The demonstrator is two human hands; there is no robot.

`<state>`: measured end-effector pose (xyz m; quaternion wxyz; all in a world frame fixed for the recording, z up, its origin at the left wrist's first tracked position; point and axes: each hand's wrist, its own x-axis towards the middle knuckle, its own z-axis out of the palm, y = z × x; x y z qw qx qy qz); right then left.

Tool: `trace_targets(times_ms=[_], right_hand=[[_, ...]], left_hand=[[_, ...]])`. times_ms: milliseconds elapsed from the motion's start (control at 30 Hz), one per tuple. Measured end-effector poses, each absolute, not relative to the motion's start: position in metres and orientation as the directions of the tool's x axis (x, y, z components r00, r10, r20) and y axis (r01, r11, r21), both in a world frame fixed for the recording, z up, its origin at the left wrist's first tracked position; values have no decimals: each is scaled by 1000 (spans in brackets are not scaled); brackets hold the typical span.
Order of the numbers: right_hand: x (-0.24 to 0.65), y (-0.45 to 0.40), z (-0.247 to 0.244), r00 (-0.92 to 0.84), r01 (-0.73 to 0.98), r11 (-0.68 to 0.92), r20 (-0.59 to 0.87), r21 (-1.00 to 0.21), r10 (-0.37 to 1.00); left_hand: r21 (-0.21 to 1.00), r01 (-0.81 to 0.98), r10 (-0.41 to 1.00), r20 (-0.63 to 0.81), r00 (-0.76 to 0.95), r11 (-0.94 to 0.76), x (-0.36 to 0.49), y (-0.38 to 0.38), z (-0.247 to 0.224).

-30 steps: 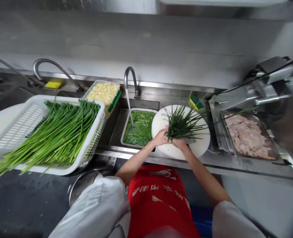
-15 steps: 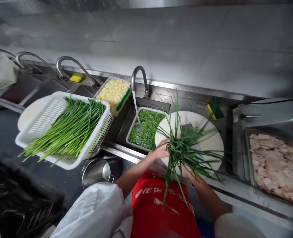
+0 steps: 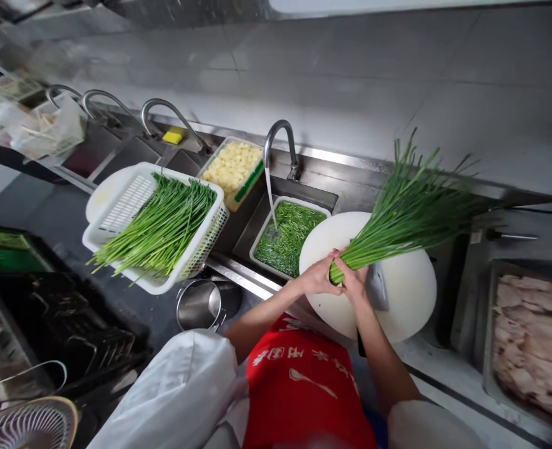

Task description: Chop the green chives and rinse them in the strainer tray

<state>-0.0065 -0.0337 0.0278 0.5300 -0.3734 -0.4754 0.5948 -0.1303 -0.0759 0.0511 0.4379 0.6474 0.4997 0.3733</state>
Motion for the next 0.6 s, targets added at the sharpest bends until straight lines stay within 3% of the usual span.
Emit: trace_targets(times_ms=[100, 167, 267, 333, 400, 467, 500, 600], right_hand=[[-20, -26, 43, -99, -530, -92, -47, -843, 994], [-25, -23, 55, -114, -621, -116, -58, -775, 992], [-28, -17, 70, -123, -669, -123, -54, -733, 991], [-28, -15, 77, -119, -670, -113, -44, -734, 992], [-26, -15, 81, -107, -667, -97, -34, -738, 994], [-24, -18, 81, -100, -661, -95, -38, -744, 994], [-22, -21, 79, -94, -655, -99, -49, -750, 994], [-19, -30, 67, -58, -619, -113, -98, -777, 993]], left_hand=[[886, 449, 984, 45, 172, -119, -139, -79, 74], [892, 429, 985, 80, 151, -138, -146, -81, 86], [957, 221, 976, 159, 146, -189, -162, -72, 92], [989, 37, 989, 139, 47, -140, -181, -49, 85], [981, -191, 985, -4, -171, -29, -205, -8, 75], [864, -497, 888, -288, -359, 79, -234, 46, 68], [753, -648, 819, -442, -365, 118, -248, 75, 68], [651, -752, 781, -523, -341, 108, -286, 159, 79]])
